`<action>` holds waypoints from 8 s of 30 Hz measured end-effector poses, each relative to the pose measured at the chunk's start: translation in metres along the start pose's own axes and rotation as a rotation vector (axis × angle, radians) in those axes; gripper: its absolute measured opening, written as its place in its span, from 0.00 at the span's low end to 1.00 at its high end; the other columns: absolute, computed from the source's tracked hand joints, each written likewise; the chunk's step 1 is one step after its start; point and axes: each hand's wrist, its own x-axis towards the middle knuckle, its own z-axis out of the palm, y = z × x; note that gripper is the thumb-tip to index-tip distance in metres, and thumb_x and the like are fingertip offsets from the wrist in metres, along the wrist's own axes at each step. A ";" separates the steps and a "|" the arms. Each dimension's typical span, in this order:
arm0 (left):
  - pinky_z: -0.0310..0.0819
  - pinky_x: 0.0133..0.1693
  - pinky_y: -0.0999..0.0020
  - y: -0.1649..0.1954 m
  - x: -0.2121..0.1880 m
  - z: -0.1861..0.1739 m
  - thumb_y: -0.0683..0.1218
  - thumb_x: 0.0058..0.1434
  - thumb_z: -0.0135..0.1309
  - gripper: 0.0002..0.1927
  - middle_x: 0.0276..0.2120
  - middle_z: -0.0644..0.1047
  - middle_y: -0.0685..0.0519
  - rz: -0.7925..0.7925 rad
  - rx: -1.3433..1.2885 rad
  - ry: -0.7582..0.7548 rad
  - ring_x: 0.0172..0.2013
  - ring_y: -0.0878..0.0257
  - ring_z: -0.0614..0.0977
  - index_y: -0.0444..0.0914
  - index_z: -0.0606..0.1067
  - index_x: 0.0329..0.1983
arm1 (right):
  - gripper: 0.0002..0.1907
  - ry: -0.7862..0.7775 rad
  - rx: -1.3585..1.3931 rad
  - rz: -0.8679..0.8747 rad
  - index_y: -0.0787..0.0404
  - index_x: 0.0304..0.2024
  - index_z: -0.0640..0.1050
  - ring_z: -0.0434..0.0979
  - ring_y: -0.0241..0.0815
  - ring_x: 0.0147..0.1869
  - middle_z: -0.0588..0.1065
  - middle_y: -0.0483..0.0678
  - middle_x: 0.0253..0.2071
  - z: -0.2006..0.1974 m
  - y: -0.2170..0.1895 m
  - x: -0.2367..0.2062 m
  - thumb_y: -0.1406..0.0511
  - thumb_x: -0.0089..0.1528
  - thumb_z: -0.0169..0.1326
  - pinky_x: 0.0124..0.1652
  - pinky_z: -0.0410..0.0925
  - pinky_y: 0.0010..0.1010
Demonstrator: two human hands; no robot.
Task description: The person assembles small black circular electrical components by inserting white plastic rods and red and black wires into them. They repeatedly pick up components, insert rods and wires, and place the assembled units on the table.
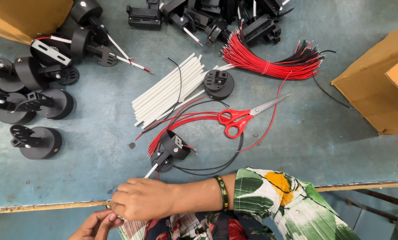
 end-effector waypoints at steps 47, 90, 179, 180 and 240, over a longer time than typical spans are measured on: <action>0.70 0.58 0.47 0.261 0.060 0.150 0.35 0.39 0.63 0.31 0.58 0.74 0.48 1.031 0.464 -0.128 0.55 0.46 0.78 0.45 0.73 0.49 | 0.08 -0.118 0.424 0.788 0.63 0.35 0.84 0.74 0.45 0.50 0.75 0.48 0.41 -0.149 0.079 -0.046 0.68 0.53 0.67 0.50 0.67 0.34; 0.81 0.41 0.60 0.243 0.014 0.095 0.53 0.36 0.79 0.36 0.46 0.80 0.41 0.603 0.030 -0.223 0.42 0.49 0.86 0.39 0.68 0.39 | 0.04 -0.094 0.650 0.694 0.61 0.29 0.80 0.71 0.48 0.61 0.74 0.47 0.50 -0.159 0.000 0.030 0.69 0.57 0.64 0.60 0.64 0.40; 0.77 0.55 0.62 0.251 -0.020 0.103 0.56 0.49 0.74 0.52 0.55 0.79 0.45 0.093 -0.382 -0.522 0.51 0.54 0.83 0.37 0.53 0.66 | 0.46 -0.267 0.260 0.484 0.61 0.66 0.66 0.68 0.53 0.68 0.68 0.52 0.67 -0.189 -0.007 -0.024 0.46 0.53 0.65 0.66 0.55 0.52; 0.76 0.55 0.64 0.253 -0.013 0.106 0.56 0.50 0.73 0.53 0.54 0.78 0.45 0.095 -0.423 -0.535 0.51 0.56 0.81 0.37 0.52 0.68 | 0.46 -0.295 0.302 0.488 0.62 0.66 0.66 0.67 0.54 0.68 0.67 0.53 0.68 -0.187 -0.004 -0.020 0.47 0.53 0.65 0.65 0.56 0.50; 0.80 0.41 0.70 0.217 0.025 0.099 0.42 0.65 0.55 0.11 0.38 0.84 0.49 0.398 -0.237 -0.202 0.37 0.62 0.88 0.34 0.78 0.48 | 0.06 -0.439 0.253 0.348 0.57 0.37 0.81 0.82 0.42 0.42 0.79 0.44 0.38 -0.213 0.099 0.069 0.64 0.58 0.62 0.40 0.73 0.32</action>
